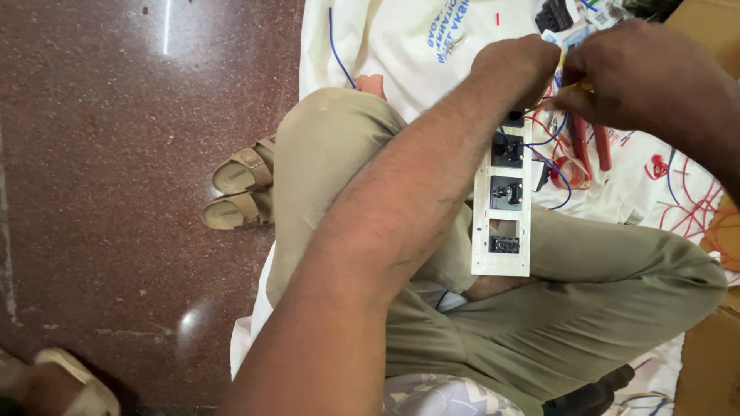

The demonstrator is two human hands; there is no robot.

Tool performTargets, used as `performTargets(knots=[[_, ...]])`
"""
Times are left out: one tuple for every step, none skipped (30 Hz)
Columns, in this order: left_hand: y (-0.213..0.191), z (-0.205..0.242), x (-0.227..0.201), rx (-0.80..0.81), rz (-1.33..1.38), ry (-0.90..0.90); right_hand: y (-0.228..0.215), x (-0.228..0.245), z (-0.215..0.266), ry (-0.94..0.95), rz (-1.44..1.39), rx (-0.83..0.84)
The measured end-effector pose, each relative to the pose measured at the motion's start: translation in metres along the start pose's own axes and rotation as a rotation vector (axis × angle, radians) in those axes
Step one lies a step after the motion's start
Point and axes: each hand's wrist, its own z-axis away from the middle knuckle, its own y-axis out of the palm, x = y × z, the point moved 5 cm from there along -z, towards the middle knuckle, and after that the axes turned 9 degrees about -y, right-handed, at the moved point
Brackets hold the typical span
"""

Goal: The person wires a switch board by stripping wires with a wire stripper and securing them into terminals using a screwdriver.

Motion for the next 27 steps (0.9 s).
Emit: performTargets(knots=[[0.002,-0.002,0.0,0.01,-0.006,0.011,-0.002,0.001,-0.003,-0.002,0.001,0.0],[0.005,-0.005,0.0,0.009,-0.005,0.014,0.003,-0.003,-0.005,0.063,-0.065,0.08],[0.006,-0.006,0.001,-0.009,0.005,0.013,0.009,-0.008,-0.007,0.128,-0.131,0.16],[0.006,-0.008,0.003,-0.032,0.016,0.011,0.012,-0.01,-0.011,0.129,-0.126,0.158],[0.011,-0.008,0.004,-0.037,0.017,0.013,0.014,-0.006,-0.014,0.022,-0.142,0.113],[0.01,-0.007,0.004,-0.161,0.048,0.042,0.014,-0.003,-0.016,-0.085,-0.157,0.07],[0.004,-0.005,0.002,-0.284,0.079,0.07,0.015,-0.006,-0.014,-0.085,-0.151,0.07],[0.001,-0.005,0.0,-0.286,0.083,0.069,0.013,-0.006,-0.007,-0.088,-0.082,0.02],[-0.002,-0.005,-0.002,-0.255,0.059,0.02,0.01,-0.006,-0.003,-0.093,-0.013,-0.03],[-0.009,-0.005,-0.005,-0.224,0.032,-0.026,0.01,-0.006,-0.007,-0.093,-0.011,-0.029],[-0.019,-0.006,-0.012,-0.225,0.033,-0.025,0.014,-0.009,-0.012,-0.024,0.024,0.082],[-0.036,-0.004,-0.017,-0.361,0.071,-0.037,0.019,-0.012,-0.014,0.047,0.057,0.194],[-0.052,-0.002,-0.021,-0.497,0.11,-0.048,0.018,-0.011,-0.014,0.049,0.057,0.194],[-0.063,-0.004,-0.026,-0.5,0.112,-0.052,0.014,-0.006,-0.017,-0.039,-0.016,0.143],[-0.074,-0.006,-0.022,-0.533,0.356,-0.2,0.009,0.0,-0.019,-0.128,-0.089,0.095],[-0.079,-0.006,-0.015,-0.559,0.6,-0.348,0.007,0.001,-0.017,-0.132,-0.086,0.097],[-0.084,-0.005,-0.016,-0.562,0.603,-0.352,0.005,0.002,-0.012,-0.124,0.004,0.093],[-0.088,-0.006,-0.02,-0.522,0.557,-0.331,0.002,0.001,-0.011,-0.114,0.095,0.086],[-0.091,-0.006,-0.022,-0.481,0.51,-0.31,0.002,0.0,-0.014,-0.116,0.099,0.086],[-0.097,-0.007,-0.024,-0.485,0.511,-0.307,0.005,-0.001,-0.016,-0.099,-0.075,0.123],[-0.104,-0.006,-0.023,-0.519,0.6,-0.326,0.009,-0.003,-0.019,-0.081,-0.247,0.159],[-0.109,-0.004,-0.022,-0.551,0.691,-0.349,0.01,-0.005,-0.019,-0.082,-0.243,0.161],[-0.113,-0.004,-0.024,-0.555,0.694,-0.35,0.008,-0.003,-0.016,-0.158,-0.184,0.097],[-0.113,-0.004,-0.027,-0.486,0.721,-0.355,0.007,0.0,-0.014,-0.232,-0.128,0.034],[-0.111,-0.004,-0.029,-0.418,0.748,-0.359,0.009,0.001,-0.013,-0.237,-0.127,0.04],[-0.113,-0.003,-0.03,-0.421,0.75,-0.363,0.009,0.0,-0.014,-0.217,-0.044,0.007],[-0.113,-0.002,-0.032,-0.384,0.792,-0.346,0.008,-0.001,-0.016,-0.198,0.038,-0.027]])
